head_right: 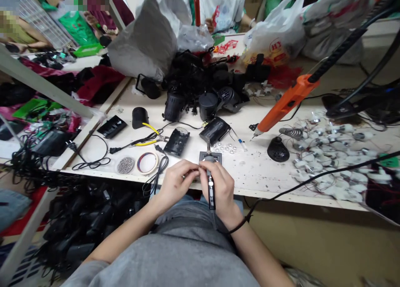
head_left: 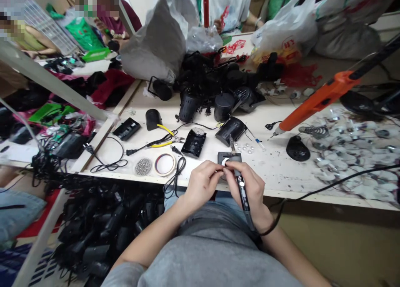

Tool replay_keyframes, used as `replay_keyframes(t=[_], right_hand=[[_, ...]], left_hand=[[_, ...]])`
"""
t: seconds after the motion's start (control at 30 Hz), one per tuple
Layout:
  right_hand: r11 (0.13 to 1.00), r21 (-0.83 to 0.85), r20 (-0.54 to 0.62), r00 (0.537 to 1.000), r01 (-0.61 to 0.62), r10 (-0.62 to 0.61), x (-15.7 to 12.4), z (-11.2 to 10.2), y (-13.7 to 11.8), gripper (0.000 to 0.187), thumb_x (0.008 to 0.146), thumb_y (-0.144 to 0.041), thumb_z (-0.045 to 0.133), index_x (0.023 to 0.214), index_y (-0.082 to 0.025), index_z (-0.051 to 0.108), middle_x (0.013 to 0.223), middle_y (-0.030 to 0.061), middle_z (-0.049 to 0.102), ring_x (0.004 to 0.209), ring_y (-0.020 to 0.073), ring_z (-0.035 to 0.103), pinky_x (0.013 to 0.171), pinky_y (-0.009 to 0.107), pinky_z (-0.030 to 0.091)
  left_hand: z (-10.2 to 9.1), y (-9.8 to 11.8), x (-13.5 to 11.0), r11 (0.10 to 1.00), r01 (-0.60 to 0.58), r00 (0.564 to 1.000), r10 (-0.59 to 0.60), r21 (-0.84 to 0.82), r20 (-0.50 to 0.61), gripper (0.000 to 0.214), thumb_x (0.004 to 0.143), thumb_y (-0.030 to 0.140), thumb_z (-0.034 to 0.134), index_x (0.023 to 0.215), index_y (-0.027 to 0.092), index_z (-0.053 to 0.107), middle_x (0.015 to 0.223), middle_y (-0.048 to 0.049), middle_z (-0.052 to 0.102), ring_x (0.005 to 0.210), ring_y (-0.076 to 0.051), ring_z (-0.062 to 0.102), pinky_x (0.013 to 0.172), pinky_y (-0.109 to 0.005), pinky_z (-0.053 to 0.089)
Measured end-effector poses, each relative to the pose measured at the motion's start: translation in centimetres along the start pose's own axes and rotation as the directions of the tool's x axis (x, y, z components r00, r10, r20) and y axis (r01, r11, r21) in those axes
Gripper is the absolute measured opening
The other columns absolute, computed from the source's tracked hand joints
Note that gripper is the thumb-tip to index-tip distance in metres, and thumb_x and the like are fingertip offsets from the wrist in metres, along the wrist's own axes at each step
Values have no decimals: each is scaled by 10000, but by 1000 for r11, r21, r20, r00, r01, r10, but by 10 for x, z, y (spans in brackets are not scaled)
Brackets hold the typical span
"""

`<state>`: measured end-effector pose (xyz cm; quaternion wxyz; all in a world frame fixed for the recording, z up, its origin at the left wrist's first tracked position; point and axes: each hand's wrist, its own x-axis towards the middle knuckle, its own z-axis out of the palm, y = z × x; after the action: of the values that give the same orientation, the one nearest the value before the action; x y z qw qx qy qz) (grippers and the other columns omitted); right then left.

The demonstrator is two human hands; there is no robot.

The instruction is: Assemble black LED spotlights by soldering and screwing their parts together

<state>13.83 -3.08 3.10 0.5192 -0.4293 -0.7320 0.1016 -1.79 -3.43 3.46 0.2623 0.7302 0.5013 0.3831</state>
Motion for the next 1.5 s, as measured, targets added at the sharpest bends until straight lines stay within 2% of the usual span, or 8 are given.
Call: replay_keyframes(t=[0.23, 0.37, 0.53, 0.63, 0.77, 1.03, 1.23, 1.5], right_hand=[[999, 9, -5, 999, -47, 47, -9, -6, -1, 213, 903, -72, 627, 1067, -208, 628, 832, 17, 686, 730, 149, 689, 677, 263, 568], [998, -27, -39, 998, -49, 48, -13, -19, 0, 234, 897, -75, 643, 1087, -211, 636, 857, 23, 703, 752, 154, 694, 697, 275, 575], [993, -36, -16, 994, -112, 111, -34, -57, 11, 257, 928, -139, 625, 1166, -230, 651, 898, 29, 712, 766, 158, 683, 713, 292, 567], [992, 29, 34, 992, -121, 120, -50, -79, 15, 325, 981, -257, 566, 1297, -245, 639, 933, 54, 695, 796, 185, 664, 701, 327, 551], [994, 24, 43, 993, -110, 109, -58, -96, 5, 370, 1010, -383, 511, 1333, -271, 651, 873, 59, 627, 744, 190, 617, 598, 313, 500], [995, 79, 104, 993, -54, 46, -63, -96, -5, 345, 945, -210, 559, 1260, -235, 697, 689, 13, 621, 558, 149, 588, 474, 268, 472], [994, -76, 104, 991, -74, 82, -64, -93, -5, 300, 909, -154, 598, 1163, -257, 719, 866, 30, 766, 680, 171, 709, 608, 279, 589], [997, -20, 115, 991, -72, 73, -64, -81, -2, 302, 910, -141, 604, 1176, -244, 704, 935, 42, 779, 726, 170, 733, 660, 277, 610]], left_hand=[[9, 5, 2, 935, 252, 968, -238, -252, 82, 98, 892, 183, 606, 904, 177, 703, 839, -29, 735, 728, -138, 680, 677, -228, 538], [10, 9, 0, 916, 298, 955, -290, -268, 69, 132, 874, 287, 666, 839, 165, 705, 766, -29, 719, 650, -125, 643, 599, -214, 510], [14, 11, -5, 970, 224, 975, -224, -96, 6, 149, 891, 267, 626, 787, 169, 669, 729, -18, 640, 610, -104, 585, 564, -208, 471], [21, 11, -7, 988, 150, 988, -148, 39, -50, 140, 894, 235, 590, 780, 174, 642, 830, -33, 615, 631, -98, 578, 587, -221, 484], [29, 11, -10, 979, 149, 986, -137, 139, -95, 134, 890, 228, 579, 772, 181, 622, 919, -39, 605, 618, -84, 563, 560, -216, 478], [40, 13, -12, 956, 138, 987, -110, 258, -120, 153, 911, 246, 561, 795, 173, 630, 1004, -56, 620, 607, -77, 567, 536, -212, 459], [44, 11, -14, 940, 140, 988, -110, 311, -110, 134, 916, 242, 555, 822, 180, 627, 1032, -62, 627, 663, -101, 595, 545, -223, 446], [48, 8, -13, 930, 186, 981, -157, 316, -116, 145, 927, 249, 540, 819, 191, 618, 1033, -58, 635, 735, -128, 617, 588, -238, 475]])
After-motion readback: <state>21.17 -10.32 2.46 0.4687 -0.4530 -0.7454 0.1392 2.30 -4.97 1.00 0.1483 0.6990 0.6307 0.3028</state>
